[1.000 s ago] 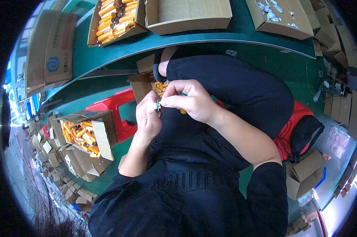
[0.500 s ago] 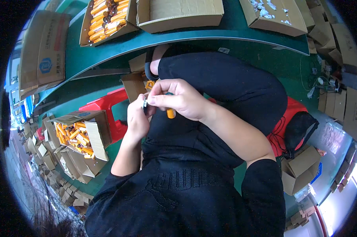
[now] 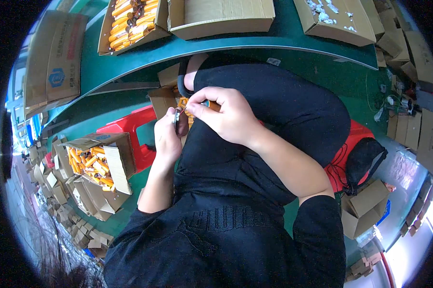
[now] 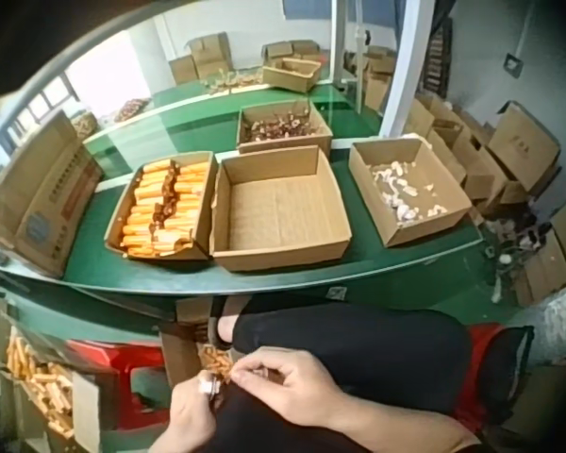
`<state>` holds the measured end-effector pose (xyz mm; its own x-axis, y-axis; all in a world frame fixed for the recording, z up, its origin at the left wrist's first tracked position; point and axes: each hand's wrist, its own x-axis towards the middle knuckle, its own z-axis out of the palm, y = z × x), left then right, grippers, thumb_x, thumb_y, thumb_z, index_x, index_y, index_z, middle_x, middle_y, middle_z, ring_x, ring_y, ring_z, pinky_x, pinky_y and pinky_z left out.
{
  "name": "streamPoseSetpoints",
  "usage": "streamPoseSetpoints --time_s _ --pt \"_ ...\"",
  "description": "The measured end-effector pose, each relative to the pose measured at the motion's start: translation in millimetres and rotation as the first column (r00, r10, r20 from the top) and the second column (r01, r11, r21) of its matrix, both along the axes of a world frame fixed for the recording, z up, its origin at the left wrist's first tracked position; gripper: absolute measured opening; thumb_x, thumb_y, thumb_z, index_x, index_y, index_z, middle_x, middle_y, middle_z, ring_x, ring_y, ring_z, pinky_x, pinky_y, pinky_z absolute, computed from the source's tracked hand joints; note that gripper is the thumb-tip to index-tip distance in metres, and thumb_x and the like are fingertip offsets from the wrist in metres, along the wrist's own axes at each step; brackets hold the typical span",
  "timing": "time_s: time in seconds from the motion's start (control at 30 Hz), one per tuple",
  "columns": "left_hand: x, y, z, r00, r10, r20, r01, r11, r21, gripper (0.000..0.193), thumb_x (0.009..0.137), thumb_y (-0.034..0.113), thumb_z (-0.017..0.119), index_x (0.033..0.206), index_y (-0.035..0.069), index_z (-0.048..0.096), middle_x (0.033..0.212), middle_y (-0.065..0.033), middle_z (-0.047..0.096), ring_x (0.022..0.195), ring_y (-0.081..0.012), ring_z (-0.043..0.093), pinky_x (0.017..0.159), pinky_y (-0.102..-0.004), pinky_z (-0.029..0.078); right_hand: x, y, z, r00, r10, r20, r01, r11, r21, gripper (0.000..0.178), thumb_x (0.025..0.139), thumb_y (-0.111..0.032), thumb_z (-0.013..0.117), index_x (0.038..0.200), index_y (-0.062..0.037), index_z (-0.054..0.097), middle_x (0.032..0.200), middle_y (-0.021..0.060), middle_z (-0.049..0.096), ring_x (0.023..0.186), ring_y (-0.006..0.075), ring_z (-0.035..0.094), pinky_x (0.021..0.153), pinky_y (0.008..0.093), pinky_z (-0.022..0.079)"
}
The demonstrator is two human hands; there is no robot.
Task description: The person assembles electronic components by hand, taking batteries and connectors from cardboard boxes and inserting them into battery holders at a factory workstation.
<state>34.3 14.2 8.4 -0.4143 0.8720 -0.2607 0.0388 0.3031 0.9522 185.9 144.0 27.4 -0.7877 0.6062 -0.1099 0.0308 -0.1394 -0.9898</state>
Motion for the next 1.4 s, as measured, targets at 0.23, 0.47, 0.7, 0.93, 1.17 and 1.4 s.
streamPoseSetpoints --time_s 0.23,0.47,0.7,0.93,1.17,1.4 --pt "0 3 -1 0.985 0.1 0.144 -0.098 0.995 -0.021 0.041 0.112 0.026 0.035 0.083 0.006 0.057 0.071 -0.0026 0.052 0.063 -0.0123 0.042 0.059 -0.0267 0.034 2 -4 -5 0.989 0.093 -0.118 -0.097 0.995 -0.025 0.007 0.095 -0.003 0.068 0.098 0.0003 0.073 0.085 0.0056 0.07 0.07 0.0095 0.057 0.065 0.0219 0.044" --pt "-2 0 -26 0.987 0.004 0.158 -0.017 0.996 0.086 0.044 0.112 0.032 0.035 0.079 0.01 0.054 0.07 0.0 0.047 0.063 -0.0095 0.038 0.058 -0.0258 0.031 -7 -5 -9 0.999 0.007 0.034 -0.002 0.988 -0.153 0.009 0.096 -0.006 0.067 0.096 0.0009 0.073 0.084 0.0068 0.07 0.072 0.0114 0.06 0.068 0.0226 0.048" --pt "-6 12 -8 0.734 0.419 0.534 -0.469 0.882 -0.047 0.057 0.11 0.056 0.036 0.071 0.017 0.046 0.066 0.0059 0.031 0.056 -0.0063 0.026 0.05 -0.0264 0.02 -4 8 -20 0.945 0.246 0.217 -0.231 0.969 -0.093 0.018 0.098 -0.011 0.065 0.11 0.0022 0.07 0.094 0.0099 0.071 0.08 0.0136 0.063 0.071 0.0264 0.051" --pt "-50 0 -1 0.69 0.422 0.588 -0.648 0.723 0.241 0.058 0.106 0.062 0.043 0.07 0.016 0.046 0.066 0.0051 0.034 0.053 -0.006 0.026 0.047 -0.0245 0.019 -12 0 -58 0.922 -0.388 0.012 0.263 0.603 -0.753 0.041 0.102 -0.017 0.06 0.138 0.0026 0.051 0.124 0.0182 0.059 0.106 0.0209 0.061 0.092 0.0333 0.051" --pt "-40 2 4 0.667 0.311 0.677 -0.642 0.701 0.31 0.057 0.108 0.058 0.04 0.072 0.015 0.049 0.068 0.0032 0.039 0.053 -0.0053 0.031 0.048 -0.0229 0.023 -38 -42 -54 0.946 -0.323 -0.002 0.22 0.649 -0.729 0.055 0.106 -0.02 0.054 0.151 0.0009 0.031 0.138 0.0226 0.042 0.128 0.0282 0.05 0.113 0.0397 0.041" --pt "-59 -1 13 0.714 0.247 0.655 -0.608 0.682 0.407 0.053 0.112 0.049 0.039 0.074 0.014 0.049 0.071 0.0029 0.042 0.054 -0.0057 0.032 0.049 -0.023 0.024 -30 -21 -64 0.938 -0.342 0.063 0.326 0.801 -0.502 0.042 0.106 -0.021 0.053 0.142 0.0004 0.044 0.13 0.0188 0.051 0.119 0.0244 0.055 0.105 0.0352 0.046"
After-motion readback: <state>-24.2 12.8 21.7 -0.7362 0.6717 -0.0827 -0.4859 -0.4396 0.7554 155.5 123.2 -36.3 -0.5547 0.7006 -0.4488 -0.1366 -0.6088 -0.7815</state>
